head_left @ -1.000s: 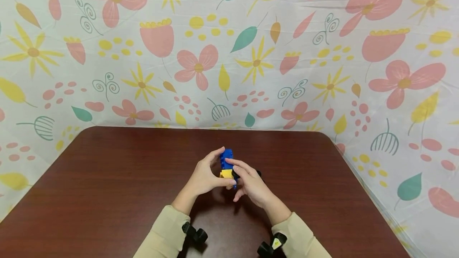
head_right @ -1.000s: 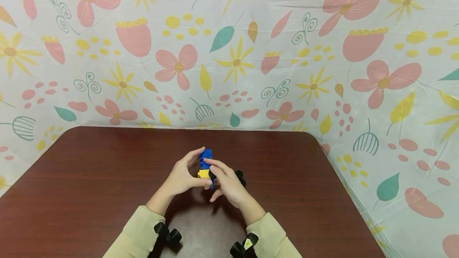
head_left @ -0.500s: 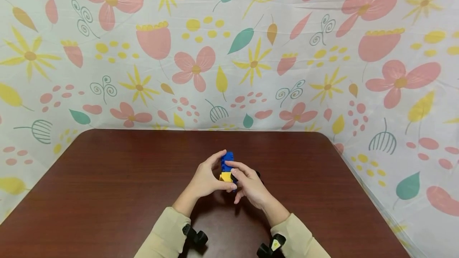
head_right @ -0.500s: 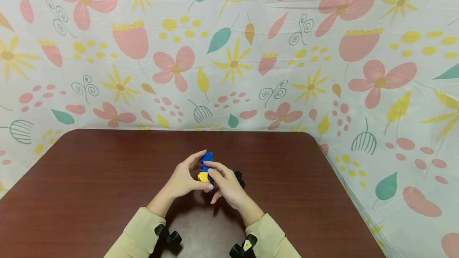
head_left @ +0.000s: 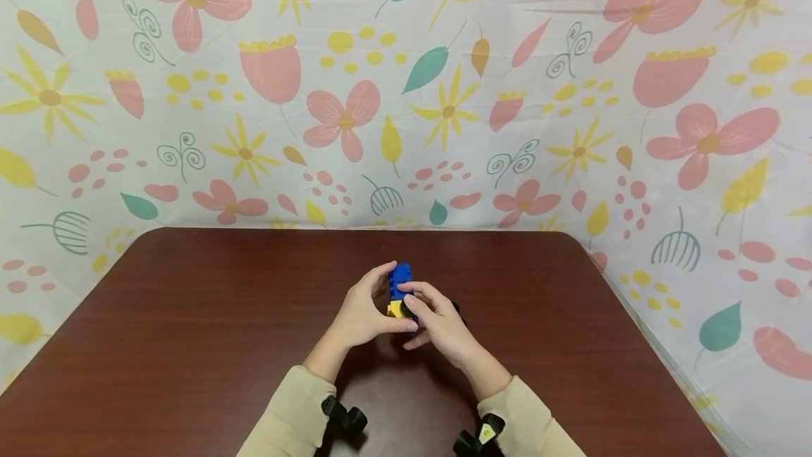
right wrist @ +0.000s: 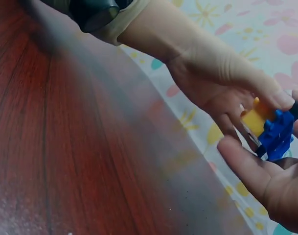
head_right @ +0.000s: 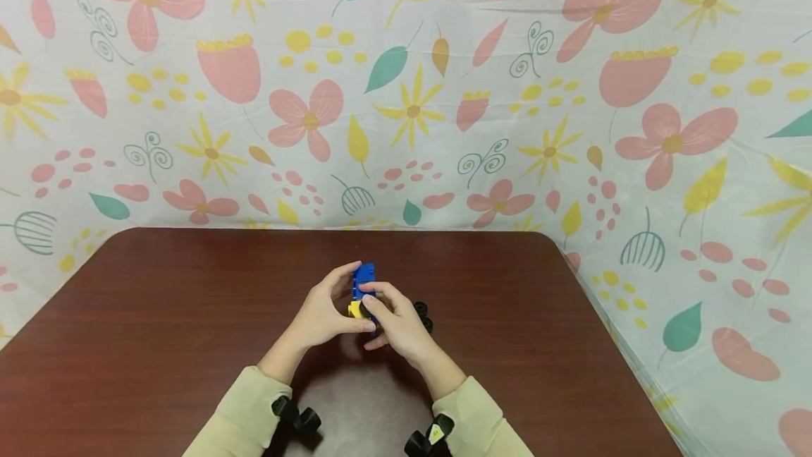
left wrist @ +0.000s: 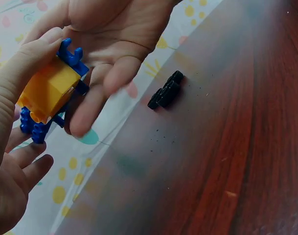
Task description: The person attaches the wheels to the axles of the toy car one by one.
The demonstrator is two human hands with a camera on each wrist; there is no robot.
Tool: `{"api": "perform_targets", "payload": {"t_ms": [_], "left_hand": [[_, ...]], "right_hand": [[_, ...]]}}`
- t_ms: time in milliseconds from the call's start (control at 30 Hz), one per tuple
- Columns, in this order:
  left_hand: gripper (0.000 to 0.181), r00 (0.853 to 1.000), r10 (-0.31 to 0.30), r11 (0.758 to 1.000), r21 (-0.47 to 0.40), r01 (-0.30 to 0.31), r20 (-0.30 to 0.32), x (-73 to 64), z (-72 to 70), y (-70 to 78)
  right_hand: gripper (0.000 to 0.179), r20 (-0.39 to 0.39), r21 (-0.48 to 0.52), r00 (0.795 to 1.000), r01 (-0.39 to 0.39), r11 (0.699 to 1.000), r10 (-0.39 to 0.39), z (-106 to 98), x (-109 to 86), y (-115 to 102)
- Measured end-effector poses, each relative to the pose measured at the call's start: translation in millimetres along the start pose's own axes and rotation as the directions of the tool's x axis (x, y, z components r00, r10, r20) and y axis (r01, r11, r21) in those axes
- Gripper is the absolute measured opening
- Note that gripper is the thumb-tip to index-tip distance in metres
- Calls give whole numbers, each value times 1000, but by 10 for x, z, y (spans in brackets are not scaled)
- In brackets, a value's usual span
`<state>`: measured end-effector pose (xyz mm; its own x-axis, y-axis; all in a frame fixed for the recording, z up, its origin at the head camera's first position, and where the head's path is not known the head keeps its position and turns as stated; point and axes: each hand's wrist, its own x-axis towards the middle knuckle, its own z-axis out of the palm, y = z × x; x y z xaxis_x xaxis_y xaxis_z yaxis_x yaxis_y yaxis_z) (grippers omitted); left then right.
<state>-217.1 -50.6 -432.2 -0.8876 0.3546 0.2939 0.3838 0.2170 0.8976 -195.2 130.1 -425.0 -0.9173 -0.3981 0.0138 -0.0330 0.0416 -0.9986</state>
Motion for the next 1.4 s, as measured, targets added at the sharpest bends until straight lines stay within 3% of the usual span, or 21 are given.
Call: {"api": "perform_targets", "payload": {"t_ms": [233, 467, 800, 1000, 1100, 1200, 1400], "left_hand": [[97, 1000, -22, 999, -31, 22, -3, -3, 0, -6], [95, 999, -43, 998, -44, 43, 7, -57, -52, 226], [92, 1000, -28, 998, -55, 28, -5, -75, -45, 307], [89, 998, -61, 995, -78, 59, -23, -76, -37, 297], [90, 998, -58, 995, -84, 55, -36, -46, -8, 146], [91, 998, -41, 996, -78, 38, -41, -37, 18, 86], [89, 1000, 5, 998, -65, -7, -22, -74, -9, 276]], "right_hand": [[36, -61, 27, 998, 9, 1000, -7, -7, 5, -59], [39, -71, 153, 995, -52, 987, 63, -35, 14, -93], [43, -121, 85, 992, -28, 996, 38, 21, 34, -12], [51, -72, 34, 996, -40, 999, 42, 41, 18, -1], [52, -32, 41, 998, -44, 998, 46, 32, 9, 8], [51, -3, 75, 999, -48, 996, 48, 31, 4, 13], [51, 14, 101, 999, -41, 994, 40, 30, 3, 5]]}}
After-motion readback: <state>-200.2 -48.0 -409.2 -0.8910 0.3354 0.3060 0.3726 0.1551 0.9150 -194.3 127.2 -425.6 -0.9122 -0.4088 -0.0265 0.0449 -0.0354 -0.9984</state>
